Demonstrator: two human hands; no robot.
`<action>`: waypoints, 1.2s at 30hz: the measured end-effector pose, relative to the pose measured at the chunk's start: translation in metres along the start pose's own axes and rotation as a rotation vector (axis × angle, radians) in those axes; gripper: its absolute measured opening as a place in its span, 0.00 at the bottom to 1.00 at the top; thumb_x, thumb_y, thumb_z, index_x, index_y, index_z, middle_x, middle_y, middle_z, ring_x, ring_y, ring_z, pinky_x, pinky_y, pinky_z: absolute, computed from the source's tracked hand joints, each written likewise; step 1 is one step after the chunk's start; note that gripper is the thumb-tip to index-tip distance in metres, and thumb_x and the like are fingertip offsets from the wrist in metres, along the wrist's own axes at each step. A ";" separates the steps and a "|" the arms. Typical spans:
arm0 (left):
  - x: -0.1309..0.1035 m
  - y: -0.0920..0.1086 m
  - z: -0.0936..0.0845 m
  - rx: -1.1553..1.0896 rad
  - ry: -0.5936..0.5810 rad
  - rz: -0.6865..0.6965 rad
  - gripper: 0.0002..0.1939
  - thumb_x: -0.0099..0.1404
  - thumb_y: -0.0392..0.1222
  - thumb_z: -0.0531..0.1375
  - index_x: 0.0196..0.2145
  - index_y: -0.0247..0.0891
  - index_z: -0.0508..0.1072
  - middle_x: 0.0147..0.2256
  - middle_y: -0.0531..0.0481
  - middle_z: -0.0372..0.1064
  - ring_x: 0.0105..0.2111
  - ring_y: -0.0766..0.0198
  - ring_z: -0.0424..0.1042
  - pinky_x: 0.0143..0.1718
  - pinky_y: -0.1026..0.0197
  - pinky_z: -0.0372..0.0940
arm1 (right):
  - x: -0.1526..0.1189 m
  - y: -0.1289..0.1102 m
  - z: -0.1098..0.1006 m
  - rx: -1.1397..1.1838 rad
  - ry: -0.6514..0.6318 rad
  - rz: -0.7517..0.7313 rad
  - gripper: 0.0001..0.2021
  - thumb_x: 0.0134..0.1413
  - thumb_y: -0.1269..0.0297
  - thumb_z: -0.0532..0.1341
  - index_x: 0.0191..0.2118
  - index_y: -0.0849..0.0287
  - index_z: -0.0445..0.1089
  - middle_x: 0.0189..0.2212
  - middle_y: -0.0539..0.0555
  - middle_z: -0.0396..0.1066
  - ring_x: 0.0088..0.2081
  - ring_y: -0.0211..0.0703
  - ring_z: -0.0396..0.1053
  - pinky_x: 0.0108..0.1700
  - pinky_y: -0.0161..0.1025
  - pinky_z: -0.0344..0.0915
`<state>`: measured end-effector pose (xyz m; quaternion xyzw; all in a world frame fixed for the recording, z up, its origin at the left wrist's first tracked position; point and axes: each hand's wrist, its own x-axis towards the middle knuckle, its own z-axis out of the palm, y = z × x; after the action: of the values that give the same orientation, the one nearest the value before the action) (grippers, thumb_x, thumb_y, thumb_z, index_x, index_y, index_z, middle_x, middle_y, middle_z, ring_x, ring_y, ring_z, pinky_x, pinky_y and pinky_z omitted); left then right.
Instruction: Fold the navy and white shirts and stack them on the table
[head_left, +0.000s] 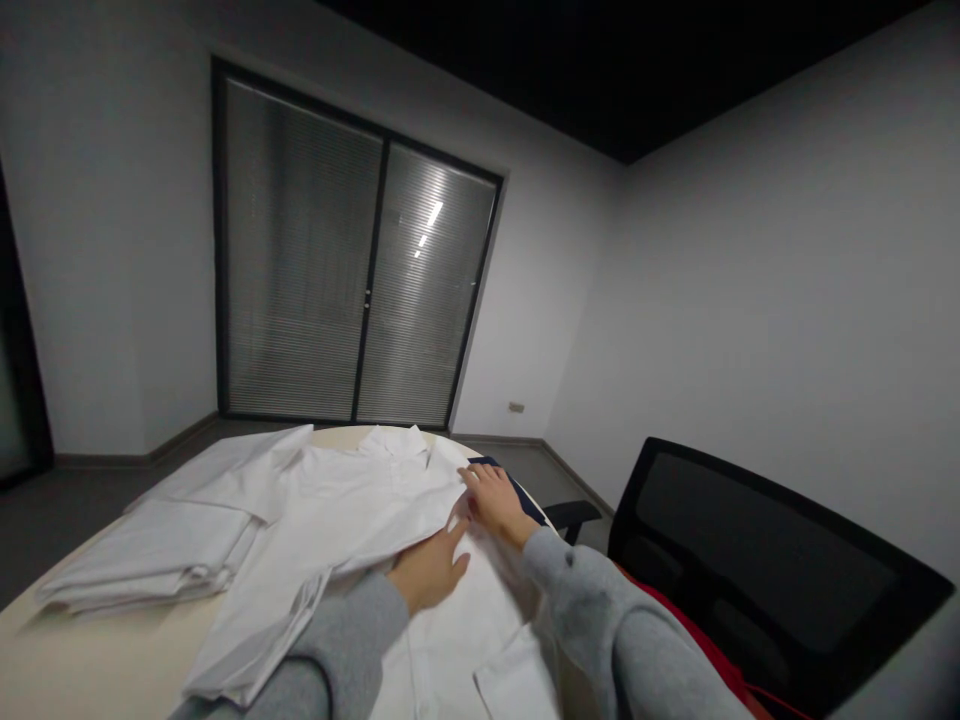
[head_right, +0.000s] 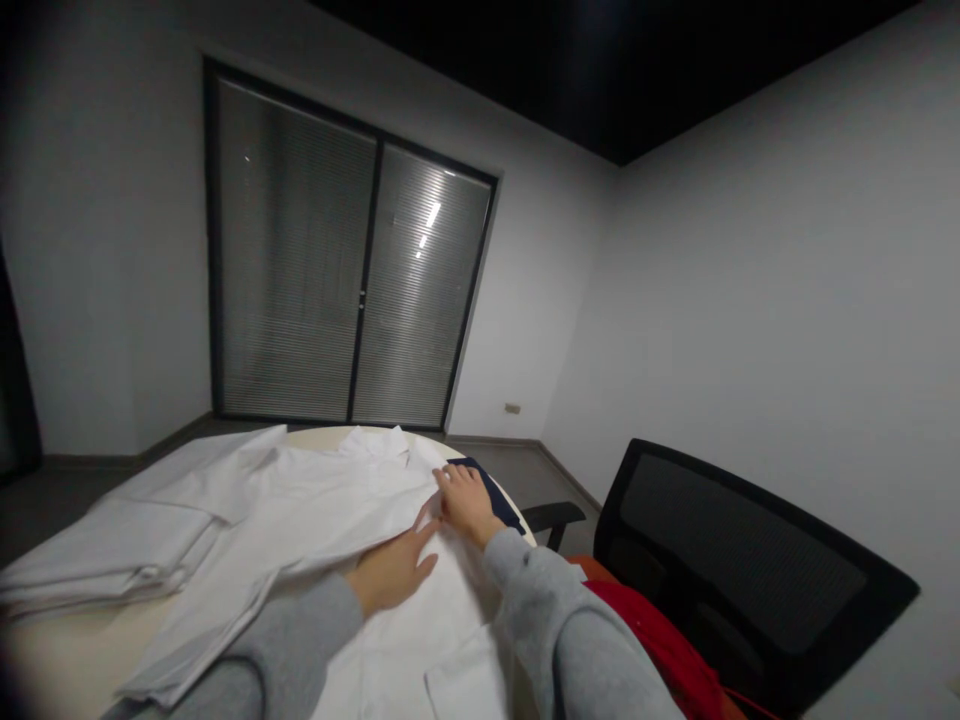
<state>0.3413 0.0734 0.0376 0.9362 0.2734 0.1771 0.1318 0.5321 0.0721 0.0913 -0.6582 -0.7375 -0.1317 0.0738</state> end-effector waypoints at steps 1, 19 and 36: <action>0.000 0.002 -0.001 0.021 0.027 0.008 0.31 0.72 0.47 0.54 0.70 0.40 0.62 0.76 0.42 0.41 0.74 0.43 0.48 0.74 0.42 0.44 | 0.003 0.006 0.005 0.003 0.015 0.073 0.27 0.60 0.70 0.60 0.65 0.56 0.63 0.60 0.63 0.69 0.60 0.55 0.63 0.62 0.52 0.54; -0.008 0.018 -0.011 0.170 -0.072 0.011 0.29 0.73 0.45 0.51 0.69 0.36 0.65 0.70 0.34 0.58 0.70 0.38 0.56 0.70 0.34 0.50 | 0.016 0.069 0.058 0.307 0.118 0.647 0.16 0.70 0.54 0.57 0.53 0.57 0.72 0.45 0.60 0.79 0.46 0.51 0.77 0.47 0.45 0.67; -0.123 -0.034 -0.084 0.193 -0.207 -0.543 0.39 0.68 0.54 0.55 0.72 0.36 0.58 0.66 0.30 0.64 0.58 0.32 0.69 0.51 0.33 0.67 | 0.001 0.064 0.058 0.411 0.137 0.568 0.19 0.70 0.49 0.59 0.53 0.58 0.72 0.47 0.57 0.77 0.47 0.48 0.75 0.53 0.50 0.69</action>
<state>0.1944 0.0453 0.0700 0.8502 0.5144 0.0121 0.1118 0.5989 0.0966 0.0428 -0.7981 -0.5295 0.0013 0.2877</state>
